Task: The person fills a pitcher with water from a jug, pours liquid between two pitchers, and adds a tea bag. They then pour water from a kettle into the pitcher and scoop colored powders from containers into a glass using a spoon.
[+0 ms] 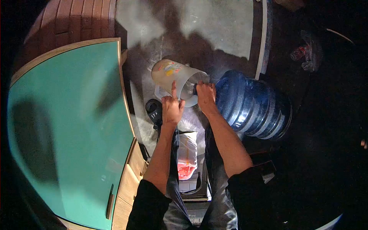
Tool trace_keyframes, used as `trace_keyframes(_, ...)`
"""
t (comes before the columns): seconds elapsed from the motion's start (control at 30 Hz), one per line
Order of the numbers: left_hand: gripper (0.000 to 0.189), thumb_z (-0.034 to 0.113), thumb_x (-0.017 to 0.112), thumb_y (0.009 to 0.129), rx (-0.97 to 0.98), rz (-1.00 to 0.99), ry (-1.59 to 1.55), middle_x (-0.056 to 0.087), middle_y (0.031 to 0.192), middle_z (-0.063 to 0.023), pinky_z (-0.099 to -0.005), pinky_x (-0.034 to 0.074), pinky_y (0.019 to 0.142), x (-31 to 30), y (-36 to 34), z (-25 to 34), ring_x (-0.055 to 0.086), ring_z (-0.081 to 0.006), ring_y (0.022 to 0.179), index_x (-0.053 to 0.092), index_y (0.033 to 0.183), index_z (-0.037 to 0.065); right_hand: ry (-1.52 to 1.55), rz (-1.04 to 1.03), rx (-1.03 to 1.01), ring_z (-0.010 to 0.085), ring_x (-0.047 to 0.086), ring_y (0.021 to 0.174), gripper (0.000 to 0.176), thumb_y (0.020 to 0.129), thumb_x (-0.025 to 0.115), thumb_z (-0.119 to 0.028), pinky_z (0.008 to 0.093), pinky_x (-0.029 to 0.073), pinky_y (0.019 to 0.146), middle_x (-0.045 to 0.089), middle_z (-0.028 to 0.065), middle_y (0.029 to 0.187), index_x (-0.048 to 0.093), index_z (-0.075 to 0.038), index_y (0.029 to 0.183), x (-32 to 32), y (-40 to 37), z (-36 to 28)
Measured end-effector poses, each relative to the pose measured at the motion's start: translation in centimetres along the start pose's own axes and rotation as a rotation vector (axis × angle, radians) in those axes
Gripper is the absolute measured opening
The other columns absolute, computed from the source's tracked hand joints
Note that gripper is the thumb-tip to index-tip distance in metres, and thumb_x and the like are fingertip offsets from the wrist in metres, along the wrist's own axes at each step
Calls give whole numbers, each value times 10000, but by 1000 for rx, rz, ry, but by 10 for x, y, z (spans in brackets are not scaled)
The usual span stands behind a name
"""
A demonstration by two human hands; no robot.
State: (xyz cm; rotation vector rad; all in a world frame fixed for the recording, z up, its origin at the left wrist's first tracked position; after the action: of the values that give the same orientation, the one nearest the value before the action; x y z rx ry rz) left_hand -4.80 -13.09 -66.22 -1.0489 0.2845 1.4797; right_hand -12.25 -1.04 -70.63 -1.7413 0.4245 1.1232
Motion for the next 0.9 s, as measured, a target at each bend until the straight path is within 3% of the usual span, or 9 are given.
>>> trace_keyframes(0.07, 885, 111, 668, 808, -22, -40, -27, 622, 702, -195, -452, 440, 838, 5, 1, -5, 601, -377, 719, 167, 1524, -27, -8, 61, -9, 262, 688, 895, 347, 736, 721, -68, 368, 486, 847, 699, 116, 874, 608, -32, 1062, 2, 0, 0)
trace_keyframes(0.17, 864, 23, 671, 769, 44, 89, -55, 568, 612, -218, -442, 482, 753, -2, -2, 1, 591, -403, 617, 228, 1509, -19, -23, 35, -9, 254, 689, 883, 319, 739, 719, -64, 368, 486, 846, 693, 106, 852, 610, -38, 1038, -9, -3, -1)
trace_keyframes(0.23, 860, 20, 669, 763, 0, 53, -54, 569, 611, -216, -447, 479, 761, -4, -2, 1, 599, -403, 634, 234, 1503, -29, -106, -3, -27, 212, 693, 898, 139, 814, 659, -112, 352, 497, 791, 706, 81, 862, 675, -96, 951, -9, -4, -3)
trace_keyframes(0.33, 860, 94, 660, 800, -43, -11, -8, 628, 700, -205, -458, 453, 822, -5, -5, 3, 610, -381, 710, 192, 1508, -42, -60, 48, 25, 216, 697, 859, 146, 814, 653, -104, 347, 494, 786, 706, 85, 844, 677, -96, 957, -5, -2, 0)
trace_keyframes(0.43, 853, 91, 657, 802, -28, 6, -26, 631, 700, -208, -455, 462, 811, -6, -3, 2, 612, -384, 705, 193, 1504, -48, -7, -29, 23, 253, 695, 903, 289, 723, 721, -38, 361, 491, 813, 708, 133, 891, 622, -44, 994, -2, -2, 1)
trace_keyframes(0.57, 854, 90, 657, 807, -51, -50, -51, 632, 699, -203, -452, 462, 813, -2, -3, -2, 613, -384, 704, 185, 1506, -46, -8, -22, 3, 254, 695, 897, 303, 721, 724, -39, 359, 490, 822, 706, 129, 882, 619, -35, 1005, -5, -6, -2)
trace_keyframes(0.63, 851, 73, 660, 810, -50, -38, -17, 630, 688, -196, -454, 460, 808, 0, -4, -2, 616, -384, 697, 183, 1506, -46, -66, 29, -21, 228, 696, 870, 131, 817, 640, -82, 349, 486, 795, 704, 94, 864, 673, -85, 944, -14, -8, -3)
trace_keyframes(0.9, 883, 41, 667, 806, -64, -37, -41, 631, 679, -199, -447, 469, 804, -1, -12, -3, 626, -378, 674, 146, 1514, -46, -43, 27, -5, 230, 692, 891, 122, 809, 649, -82, 363, 490, 818, 697, 91, 874, 670, -72, 928, -3, -10, -3)
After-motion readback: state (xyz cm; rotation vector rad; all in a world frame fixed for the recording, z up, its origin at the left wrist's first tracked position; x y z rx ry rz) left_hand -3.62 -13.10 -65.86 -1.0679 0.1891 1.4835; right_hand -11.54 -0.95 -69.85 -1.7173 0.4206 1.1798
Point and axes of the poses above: each hand's wrist, its own y-axis towards the middle knuckle, its own x-axis out of the palm, z = x × y, the point moved 6 cm from there along y, towards the middle knuckle
